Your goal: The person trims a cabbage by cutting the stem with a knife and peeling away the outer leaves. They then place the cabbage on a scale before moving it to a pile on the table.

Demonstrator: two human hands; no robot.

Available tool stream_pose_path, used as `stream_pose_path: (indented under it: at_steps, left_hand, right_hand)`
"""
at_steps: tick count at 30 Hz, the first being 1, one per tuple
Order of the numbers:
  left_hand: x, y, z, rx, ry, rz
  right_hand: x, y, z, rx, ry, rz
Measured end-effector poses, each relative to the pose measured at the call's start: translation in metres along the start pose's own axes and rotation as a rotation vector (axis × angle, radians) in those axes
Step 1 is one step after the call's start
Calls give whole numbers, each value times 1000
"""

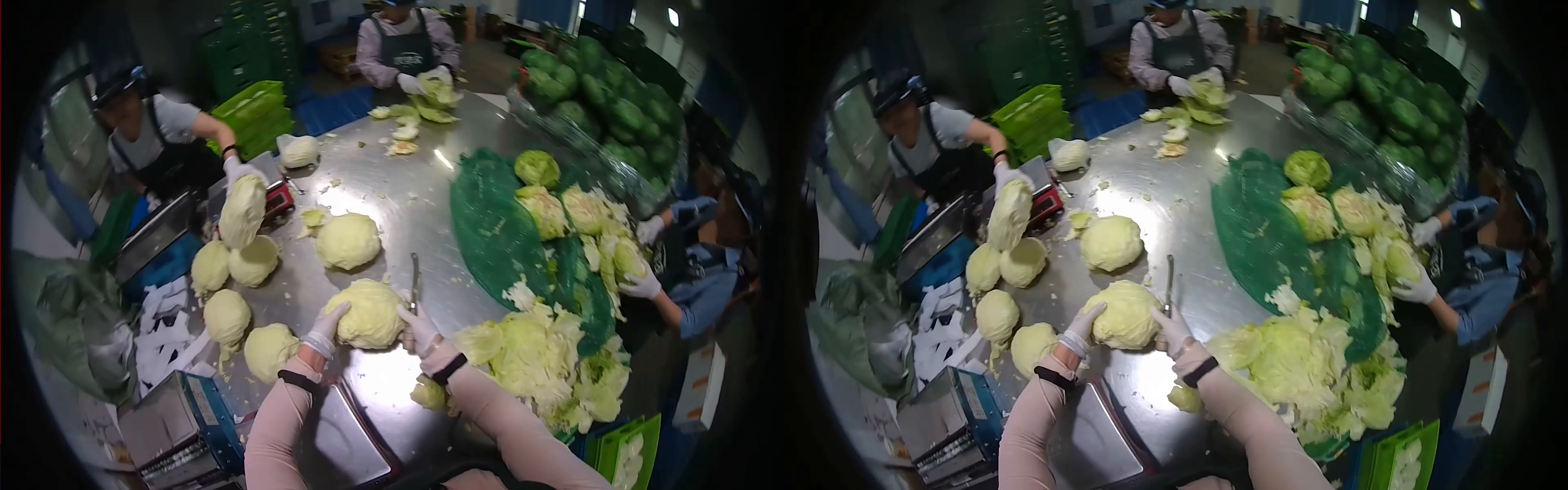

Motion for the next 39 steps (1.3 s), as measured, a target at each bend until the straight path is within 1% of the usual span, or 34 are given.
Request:
stream_pose_path:
  at_steps: [2, 4, 5, 6, 7, 8, 9, 10, 12, 13, 14, 15, 16, 17, 18, 19, 20, 21, 22, 23, 24, 25, 26, 27, 28, 29, 31, 32, 33, 34, 35, 36, 38, 39]
  left_hand:
    - [0, 17, -30, 103, 28, 81]
    - [-15, 37, -61, 190, 8, 5]
    - [-25, 46, -77, 240, -23, -3]
    - [-44, 51, -88, 284, 3, -70]
    - [-56, 59, -106, 344, 26, -102]
    - [-67, 64, -123, 399, 50, -114]
    - [-91, 66, -128, 354, 100, -250]
    - [-116, 67, -131, 296, 146, -373]
    - [-161, 60, -144, 402, 211, -501]
    - [-193, 50, -149, 466, 229, -540]
    - [-186, 59, -165, 531, 167, -612]
    - [-232, 43, -161, 527, 190, -659]
    - [-244, 41, -166, 544, 247, -700]
    - [-296, 20, -161, 529, 273, -660]
    - [-305, 23, -163, 527, 244, -792]
    - [-335, 12, -164, 570, 215, -766]
    - [-348, 11, -162, 554, 155, -840]
    - [-353, 16, -163, 544, 95, -918]
    - [-355, 18, -162, 529, 92, -904]
    - [-356, 21, -158, 432, 140, -961]
    - [-357, 23, -153, 338, 189, -1013]
    - [-354, 24, -155, 331, 188, -995]
    - [-356, 29, -157, 283, 95, -1038]
    - [-363, 33, -157, 239, -2, -1078]
    - [-404, 14, -151, 165, 86, -774]
    - [-377, 27, -156, 127, 99, -775]
    - [-378, 33, -156, 166, 33, -704]
    - [-377, 36, -160, 199, -28, -655]
    - [-363, 44, -164, 209, -76, -715]
    - [-325, 63, -166, 221, -123, -777]
    - [-268, 77, -169, 214, -59, -765]
    - [-262, 80, -167, 222, -62, -760]
    - [-248, 75, -162, 300, -80, -652]
    - [-232, 75, -153, 328, -30, -586]
  right_hand:
    - [6, 0, 10, -89, 63, 67]
    - [28, 33, 27, -26, 66, 197]
    - [31, 43, 34, -29, 139, 251]
    - [33, 52, 41, -44, 210, 296]
    - [36, 63, 44, -28, 218, 315]
    - [34, 77, 48, -44, 334, 301]
    - [28, 86, 48, -68, 447, 274]
    - [20, 90, 45, -79, 445, 250]
    - [-3, 100, 21, -28, 594, 235]
    - [-20, 99, 6, -164, 702, 255]
    - [-27, 108, -1, -191, 940, 146]
    - [-3, 131, 13, -188, 1185, 89]
    - [-4, 136, 5, -315, 1328, 85]
    - [-2, 140, -1, -261, 1403, 73]
    - [7, 142, -2, -350, 1474, 109]
    - [5, 138, -11, -478, 1625, 123]
    - [1, 130, -22, -606, 1778, 153]
    - [-3, 123, -28, -589, 1776, 129]
    - [-4, 116, -32, -613, 1911, 106]
    - [-6, 109, -35, -640, 2050, 84]
    - [-10, 99, -34, -634, 2054, 63]
    - [-18, 89, -31, -595, 2070, -11]
    - [-29, 81, -28, -557, 2081, -84]
    - [-45, 73, -24, -595, 2162, -184]
    - [-61, 69, -21, -598, 2158, -211]
    - [-79, 69, -15, -574, 2148, -284]
    - [-112, 78, -2, -519, 2093, -441]
    - [-128, 90, 4, -489, 2096, -458]
    - [-144, 104, 13, -462, 2099, -472]
    - [-160, 120, 22, -469, 2092, -506]
    - [-178, 138, 30, -476, 2086, -537]
    - [-202, 153, 38, -455, 2067, -584]
    - [-250, 189, 56, -419, 2072, -706]
    - [-270, 209, 66, -399, 2097, -785]
Point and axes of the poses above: each hand's wrist, its own y-axis away from the middle knuckle, its own x-axis out of the palm, z = x × y, the point moved 6 cm from there along -y, towards the middle knuckle, and after that the axes turned 3 degrees about x, right-handed, at the moved point
